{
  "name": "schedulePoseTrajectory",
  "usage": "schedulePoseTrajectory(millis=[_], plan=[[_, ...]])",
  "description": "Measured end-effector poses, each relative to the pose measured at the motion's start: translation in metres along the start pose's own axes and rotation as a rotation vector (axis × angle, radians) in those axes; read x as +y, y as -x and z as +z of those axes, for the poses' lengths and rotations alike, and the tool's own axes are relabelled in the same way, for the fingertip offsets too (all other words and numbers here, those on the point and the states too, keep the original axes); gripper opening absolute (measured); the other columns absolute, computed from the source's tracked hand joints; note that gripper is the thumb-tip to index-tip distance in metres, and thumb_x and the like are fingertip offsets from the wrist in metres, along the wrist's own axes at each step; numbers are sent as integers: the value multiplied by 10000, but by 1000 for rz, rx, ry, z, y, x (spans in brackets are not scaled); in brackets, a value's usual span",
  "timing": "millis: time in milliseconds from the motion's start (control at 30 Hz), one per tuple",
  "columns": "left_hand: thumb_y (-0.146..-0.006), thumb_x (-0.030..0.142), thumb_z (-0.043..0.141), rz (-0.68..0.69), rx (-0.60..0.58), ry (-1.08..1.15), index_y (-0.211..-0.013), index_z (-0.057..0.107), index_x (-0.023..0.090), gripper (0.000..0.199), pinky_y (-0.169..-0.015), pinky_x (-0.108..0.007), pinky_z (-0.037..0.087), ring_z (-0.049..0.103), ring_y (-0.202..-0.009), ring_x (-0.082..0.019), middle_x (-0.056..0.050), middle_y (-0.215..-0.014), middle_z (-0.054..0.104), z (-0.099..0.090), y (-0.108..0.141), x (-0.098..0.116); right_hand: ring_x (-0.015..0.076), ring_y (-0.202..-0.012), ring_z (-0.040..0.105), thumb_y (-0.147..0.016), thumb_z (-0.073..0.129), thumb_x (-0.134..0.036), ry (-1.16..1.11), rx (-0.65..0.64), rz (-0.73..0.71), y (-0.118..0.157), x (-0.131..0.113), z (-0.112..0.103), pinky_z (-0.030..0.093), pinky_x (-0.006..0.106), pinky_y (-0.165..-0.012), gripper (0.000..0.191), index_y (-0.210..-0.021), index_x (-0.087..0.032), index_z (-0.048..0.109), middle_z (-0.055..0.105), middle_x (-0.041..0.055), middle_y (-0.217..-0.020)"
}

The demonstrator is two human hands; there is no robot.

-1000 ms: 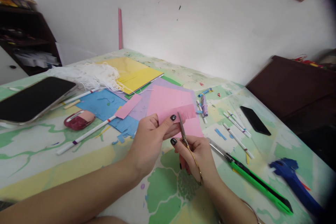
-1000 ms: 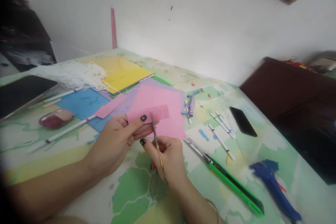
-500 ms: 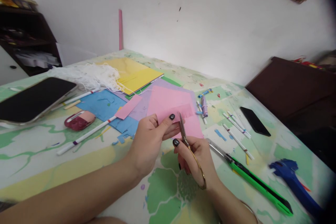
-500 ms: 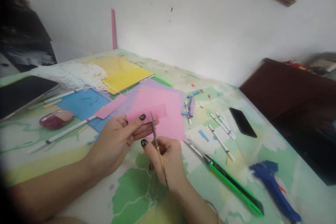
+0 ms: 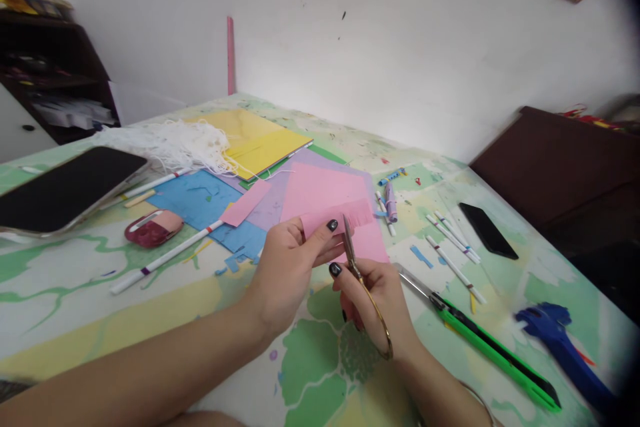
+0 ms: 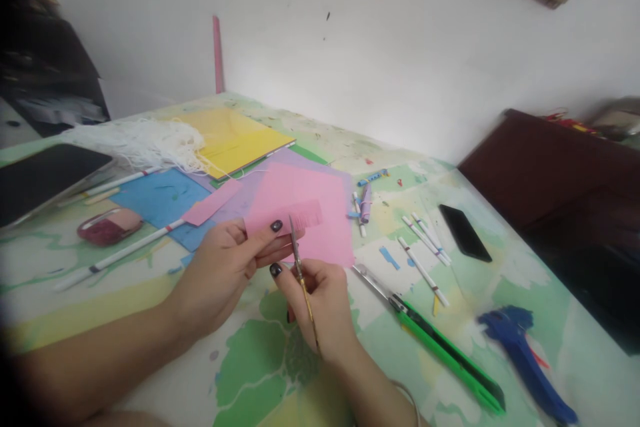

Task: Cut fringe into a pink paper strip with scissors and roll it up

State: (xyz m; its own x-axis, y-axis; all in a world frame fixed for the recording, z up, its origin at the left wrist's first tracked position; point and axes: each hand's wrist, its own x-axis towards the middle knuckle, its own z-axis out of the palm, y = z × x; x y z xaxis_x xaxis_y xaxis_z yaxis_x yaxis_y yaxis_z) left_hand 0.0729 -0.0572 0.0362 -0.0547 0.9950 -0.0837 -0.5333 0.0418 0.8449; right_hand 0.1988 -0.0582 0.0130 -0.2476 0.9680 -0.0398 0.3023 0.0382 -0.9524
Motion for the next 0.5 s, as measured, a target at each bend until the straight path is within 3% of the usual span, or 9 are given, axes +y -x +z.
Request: schedulePoseTrajectory(millis=[500], plan=[[-774,249,665,-2,-9,12,-902,688,110,190,-852,-336,521,690,-847,-207,-97,-887,735,0,1,1,58,-305,332,-767,556,-495,63,11,14,0,-3,-1,252,175,-317,404,-541,-167,490,421,-46,-358]])
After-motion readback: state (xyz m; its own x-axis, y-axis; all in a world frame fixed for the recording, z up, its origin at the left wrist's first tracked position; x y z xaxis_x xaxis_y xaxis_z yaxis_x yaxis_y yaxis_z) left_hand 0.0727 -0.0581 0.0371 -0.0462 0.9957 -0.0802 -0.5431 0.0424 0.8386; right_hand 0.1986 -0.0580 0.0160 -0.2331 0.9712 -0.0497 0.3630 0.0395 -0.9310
